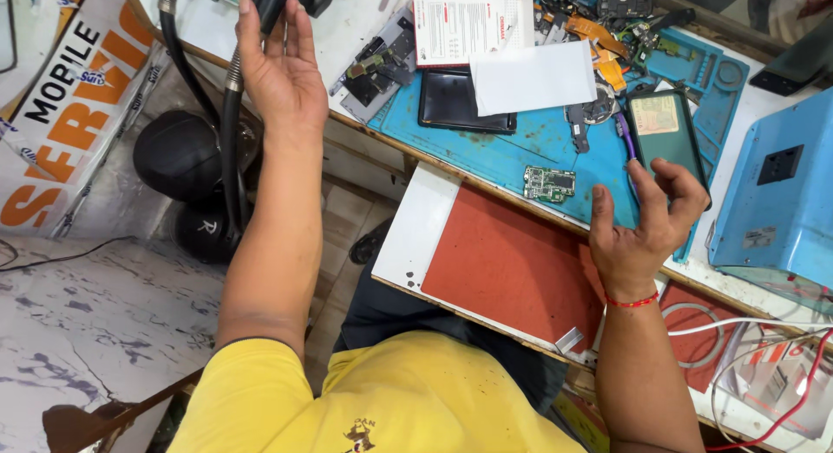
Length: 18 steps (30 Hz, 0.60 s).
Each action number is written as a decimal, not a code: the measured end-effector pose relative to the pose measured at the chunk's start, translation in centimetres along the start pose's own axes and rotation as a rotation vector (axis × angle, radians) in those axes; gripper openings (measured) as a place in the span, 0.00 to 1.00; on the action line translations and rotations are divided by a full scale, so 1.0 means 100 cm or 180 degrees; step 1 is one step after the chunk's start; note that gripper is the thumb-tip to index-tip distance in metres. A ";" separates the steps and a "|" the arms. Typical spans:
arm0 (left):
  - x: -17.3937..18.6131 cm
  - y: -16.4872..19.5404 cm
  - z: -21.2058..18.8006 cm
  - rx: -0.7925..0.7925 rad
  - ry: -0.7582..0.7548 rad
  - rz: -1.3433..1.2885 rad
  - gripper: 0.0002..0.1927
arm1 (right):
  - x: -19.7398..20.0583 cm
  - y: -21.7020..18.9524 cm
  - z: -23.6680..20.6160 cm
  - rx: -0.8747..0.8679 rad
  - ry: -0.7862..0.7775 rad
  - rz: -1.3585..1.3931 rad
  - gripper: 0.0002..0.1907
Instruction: The person uses a hot air gun to heat a small circuit board held in their left hand. They then set the tool down and use a pair of tweezers to manipulate a component on the board.
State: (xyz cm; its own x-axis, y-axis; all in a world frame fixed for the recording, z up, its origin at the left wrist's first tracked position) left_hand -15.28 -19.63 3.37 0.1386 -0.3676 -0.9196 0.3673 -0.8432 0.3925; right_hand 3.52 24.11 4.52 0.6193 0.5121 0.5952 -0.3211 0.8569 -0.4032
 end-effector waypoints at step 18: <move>0.036 -0.047 -0.039 0.1050 0.0502 -0.0502 0.19 | 0.051 0.016 0.014 -0.0891 -0.0496 -0.0107 0.16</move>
State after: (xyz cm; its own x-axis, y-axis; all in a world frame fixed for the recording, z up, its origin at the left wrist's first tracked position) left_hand -12.89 -15.49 -1.84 0.2531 -0.1803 -0.9505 0.0838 -0.9747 0.2073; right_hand 5.12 28.21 7.89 0.5021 0.5051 0.7019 -0.0792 0.8352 -0.5443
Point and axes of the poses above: each hand's wrist, its own z-axis towards the middle knuckle, its own x-axis out of the back of the hand, y = z × x, the point moved 7 cm from there along z, towards the middle knuckle, and after that the axes turned 2 degrees about y, right-handed, at the moved point
